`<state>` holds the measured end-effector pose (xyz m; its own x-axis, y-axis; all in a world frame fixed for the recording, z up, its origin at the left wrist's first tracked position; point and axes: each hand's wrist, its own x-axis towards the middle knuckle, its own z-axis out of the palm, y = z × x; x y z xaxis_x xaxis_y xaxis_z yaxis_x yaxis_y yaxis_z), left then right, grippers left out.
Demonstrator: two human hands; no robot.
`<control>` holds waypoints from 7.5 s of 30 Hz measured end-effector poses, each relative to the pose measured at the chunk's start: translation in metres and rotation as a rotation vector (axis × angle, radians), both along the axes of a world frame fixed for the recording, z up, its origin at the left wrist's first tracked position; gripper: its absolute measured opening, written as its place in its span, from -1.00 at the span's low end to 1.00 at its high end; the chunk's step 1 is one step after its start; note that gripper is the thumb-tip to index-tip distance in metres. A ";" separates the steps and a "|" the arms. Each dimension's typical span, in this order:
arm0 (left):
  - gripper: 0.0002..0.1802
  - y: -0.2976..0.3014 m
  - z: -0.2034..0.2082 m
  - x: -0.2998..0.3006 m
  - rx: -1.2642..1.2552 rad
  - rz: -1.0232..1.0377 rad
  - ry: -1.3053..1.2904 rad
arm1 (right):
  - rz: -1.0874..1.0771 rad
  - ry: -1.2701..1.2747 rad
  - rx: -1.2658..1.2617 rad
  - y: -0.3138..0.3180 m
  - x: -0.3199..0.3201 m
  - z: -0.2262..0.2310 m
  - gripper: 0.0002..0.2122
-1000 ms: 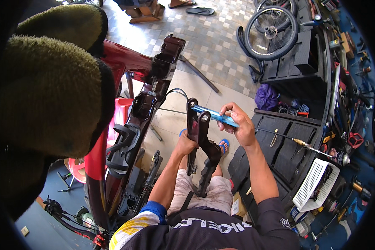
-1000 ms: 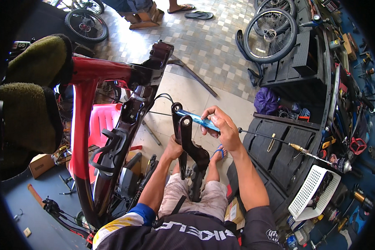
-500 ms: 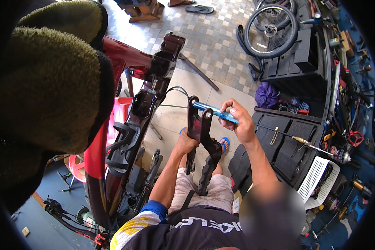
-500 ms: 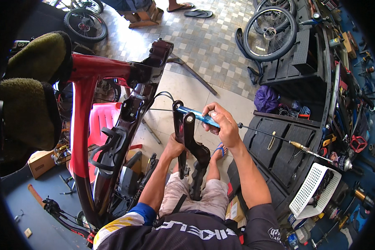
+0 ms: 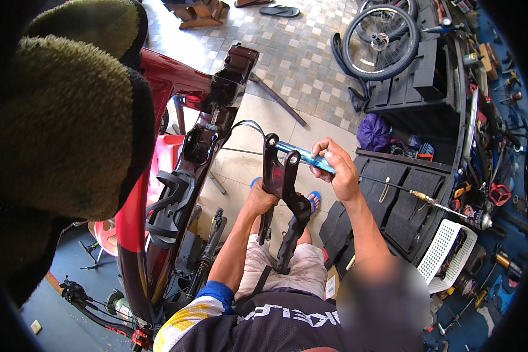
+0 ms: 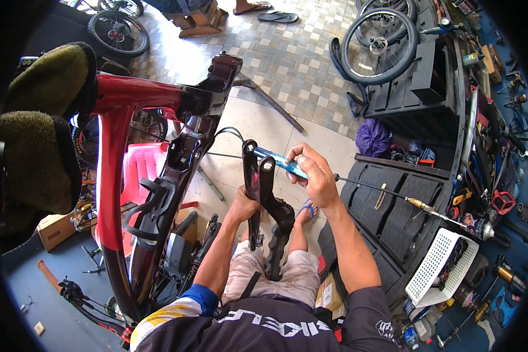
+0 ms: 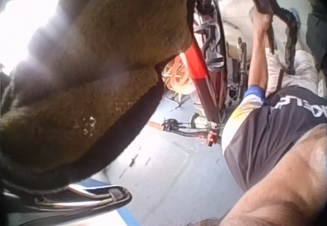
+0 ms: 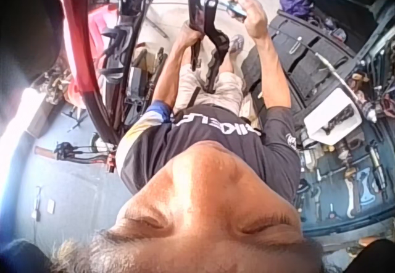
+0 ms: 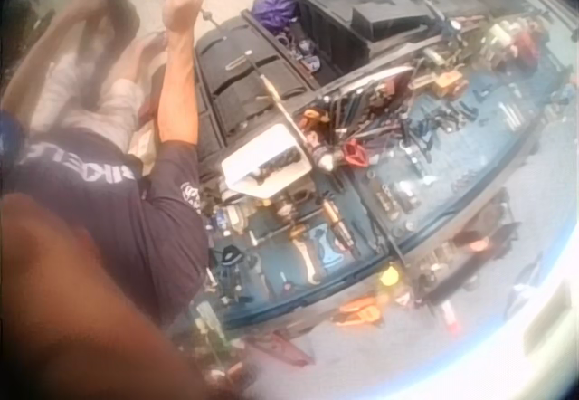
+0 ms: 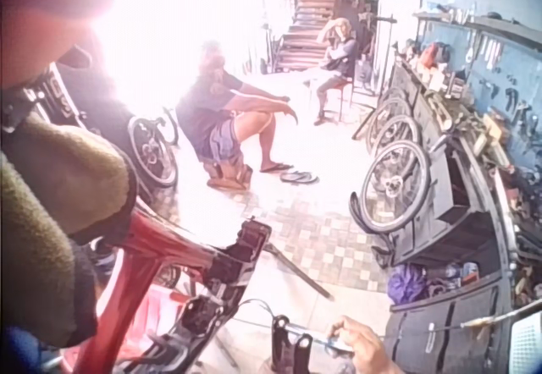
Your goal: The person assembles a bicycle fork onto a red bicycle frame. They insert a grease tube into the fork steerer, then repeatedly insert and tighten small hardware pieces into the fork crown using a screwdriver and pliers. The person works in a bike workshop with tools and parts visible on a workbench.
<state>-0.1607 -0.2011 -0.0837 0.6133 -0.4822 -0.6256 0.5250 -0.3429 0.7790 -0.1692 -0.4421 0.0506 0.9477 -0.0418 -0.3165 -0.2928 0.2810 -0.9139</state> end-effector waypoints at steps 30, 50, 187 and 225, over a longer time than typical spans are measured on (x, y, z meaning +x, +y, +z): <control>-0.94 0.001 -0.007 -0.005 0.058 0.027 -0.046 | 0.097 -0.053 -0.025 -0.010 0.021 0.013 -0.73; -0.91 0.002 -0.021 -0.009 0.013 0.034 -0.024 | 0.151 -0.025 -0.110 -0.018 0.021 0.011 -0.75; -0.82 -0.007 0.027 0.005 -0.052 -0.028 0.215 | -0.862 0.608 -0.910 -0.304 -0.542 0.139 -0.83; -0.85 -0.016 0.027 -0.008 -0.087 0.010 0.200 | -0.636 0.948 -1.361 -0.305 -0.533 0.101 -0.84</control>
<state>-0.1692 -0.2168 -0.0570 0.4858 -0.5344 -0.6917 0.6754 -0.2728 0.6851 -0.7019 -0.7474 0.1519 0.2124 -0.9691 -0.1256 -0.9665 -0.1894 -0.1733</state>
